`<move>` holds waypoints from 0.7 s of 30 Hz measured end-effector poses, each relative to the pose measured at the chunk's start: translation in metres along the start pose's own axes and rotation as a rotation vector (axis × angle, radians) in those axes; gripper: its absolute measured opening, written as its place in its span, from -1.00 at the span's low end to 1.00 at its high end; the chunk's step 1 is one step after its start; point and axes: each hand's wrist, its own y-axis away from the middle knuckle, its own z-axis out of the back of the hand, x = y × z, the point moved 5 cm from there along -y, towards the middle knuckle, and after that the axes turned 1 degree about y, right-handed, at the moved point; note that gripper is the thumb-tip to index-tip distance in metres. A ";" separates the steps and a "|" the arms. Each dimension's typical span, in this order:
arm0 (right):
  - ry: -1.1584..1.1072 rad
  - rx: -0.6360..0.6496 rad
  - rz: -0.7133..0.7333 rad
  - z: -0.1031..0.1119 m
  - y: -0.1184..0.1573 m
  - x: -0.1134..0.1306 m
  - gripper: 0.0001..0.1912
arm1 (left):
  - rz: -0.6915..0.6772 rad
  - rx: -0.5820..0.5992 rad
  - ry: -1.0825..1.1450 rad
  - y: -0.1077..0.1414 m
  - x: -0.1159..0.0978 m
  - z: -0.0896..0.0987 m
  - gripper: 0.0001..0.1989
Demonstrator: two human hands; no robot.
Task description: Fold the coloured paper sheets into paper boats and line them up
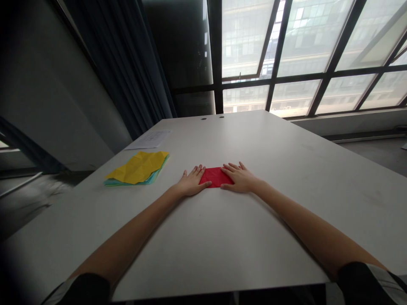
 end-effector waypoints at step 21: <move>0.105 -0.190 0.170 0.027 0.001 0.021 -0.61 | -0.040 -0.205 0.568 -0.006 0.008 0.014 -0.37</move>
